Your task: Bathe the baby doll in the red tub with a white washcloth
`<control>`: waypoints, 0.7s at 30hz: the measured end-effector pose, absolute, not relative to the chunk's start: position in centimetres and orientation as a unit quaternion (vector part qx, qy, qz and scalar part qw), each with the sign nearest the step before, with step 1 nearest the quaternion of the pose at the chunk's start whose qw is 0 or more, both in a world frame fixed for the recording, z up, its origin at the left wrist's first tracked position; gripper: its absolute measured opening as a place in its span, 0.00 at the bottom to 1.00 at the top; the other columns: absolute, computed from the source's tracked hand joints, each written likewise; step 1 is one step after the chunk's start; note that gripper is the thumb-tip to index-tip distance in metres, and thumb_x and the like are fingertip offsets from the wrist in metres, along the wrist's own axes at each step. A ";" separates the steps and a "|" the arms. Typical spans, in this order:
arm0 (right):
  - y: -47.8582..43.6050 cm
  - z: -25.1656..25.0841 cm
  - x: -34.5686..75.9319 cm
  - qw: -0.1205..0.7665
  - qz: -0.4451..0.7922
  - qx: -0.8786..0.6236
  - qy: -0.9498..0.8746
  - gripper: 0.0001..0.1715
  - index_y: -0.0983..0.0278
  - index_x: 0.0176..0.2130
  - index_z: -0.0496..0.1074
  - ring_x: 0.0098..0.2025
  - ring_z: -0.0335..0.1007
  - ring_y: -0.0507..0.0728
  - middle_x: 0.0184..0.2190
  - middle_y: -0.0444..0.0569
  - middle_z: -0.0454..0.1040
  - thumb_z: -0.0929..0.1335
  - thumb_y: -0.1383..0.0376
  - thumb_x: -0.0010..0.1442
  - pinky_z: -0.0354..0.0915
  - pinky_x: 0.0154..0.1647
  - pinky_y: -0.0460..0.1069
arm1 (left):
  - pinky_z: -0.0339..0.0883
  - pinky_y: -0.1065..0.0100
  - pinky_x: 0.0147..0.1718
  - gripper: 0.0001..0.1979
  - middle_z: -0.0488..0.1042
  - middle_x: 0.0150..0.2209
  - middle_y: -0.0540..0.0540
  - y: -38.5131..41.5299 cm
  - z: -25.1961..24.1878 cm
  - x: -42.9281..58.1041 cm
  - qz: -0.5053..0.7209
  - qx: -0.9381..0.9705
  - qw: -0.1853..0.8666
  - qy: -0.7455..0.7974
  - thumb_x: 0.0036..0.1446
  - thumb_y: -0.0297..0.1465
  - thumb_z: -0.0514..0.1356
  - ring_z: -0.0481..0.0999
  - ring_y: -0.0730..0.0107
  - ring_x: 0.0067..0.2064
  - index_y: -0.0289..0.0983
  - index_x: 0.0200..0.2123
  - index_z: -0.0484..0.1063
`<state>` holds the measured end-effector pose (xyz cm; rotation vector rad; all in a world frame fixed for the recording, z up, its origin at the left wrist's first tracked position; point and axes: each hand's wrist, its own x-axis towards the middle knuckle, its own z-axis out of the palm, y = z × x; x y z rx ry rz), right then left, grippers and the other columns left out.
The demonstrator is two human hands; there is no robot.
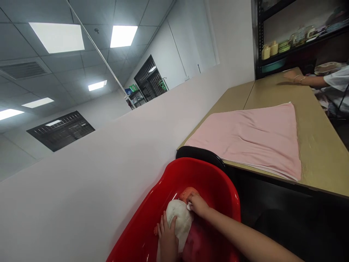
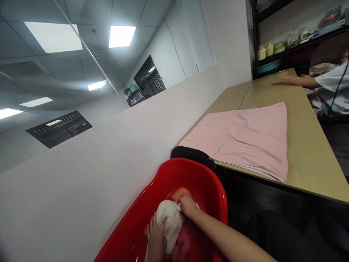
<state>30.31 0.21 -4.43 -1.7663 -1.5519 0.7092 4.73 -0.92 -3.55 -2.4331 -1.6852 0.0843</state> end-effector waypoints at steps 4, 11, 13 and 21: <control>0.6 -3.9 28.6 0.357 0.219 -0.693 -0.587 0.21 0.60 0.54 0.87 0.62 0.75 0.66 0.59 0.57 0.82 0.70 0.70 0.66 0.69 0.65 0.55 | 0.55 0.41 0.83 0.50 0.59 0.86 0.41 -0.7 -4.2 4.4 0.021 -0.820 0.097 -0.564 0.54 0.11 0.58 0.60 0.45 0.85 0.56 0.74 0.77; 1.7 -6.9 26.5 0.282 0.140 -0.684 -0.658 0.25 0.61 0.59 0.86 0.70 0.71 0.69 0.69 0.60 0.79 0.65 0.71 0.74 0.67 0.73 0.61 | 0.56 0.37 0.81 0.53 0.58 0.86 0.39 0.3 -6.3 3.1 0.026 -0.827 0.113 -0.550 0.54 0.11 0.59 0.60 0.45 0.85 0.59 0.76 0.74; 1.8 -7.1 27.0 0.267 0.146 -0.669 -0.679 0.24 0.63 0.58 0.87 0.71 0.71 0.69 0.68 0.61 0.79 0.64 0.70 0.75 0.67 0.75 0.60 | 0.55 0.36 0.82 0.52 0.58 0.86 0.40 0.4 -6.5 3.1 0.027 -0.826 0.115 -0.551 0.54 0.12 0.60 0.59 0.44 0.86 0.58 0.77 0.73; 1.3 -6.6 30.4 0.365 0.320 -0.640 -0.596 0.06 0.64 0.26 0.79 0.61 0.79 0.69 0.47 0.58 0.86 0.75 0.74 0.49 0.71 0.70 0.58 | 0.52 0.38 0.83 0.50 0.57 0.86 0.41 0.0 -5.4 3.7 0.029 -0.827 0.096 -0.553 0.55 0.12 0.59 0.57 0.45 0.86 0.57 0.76 0.74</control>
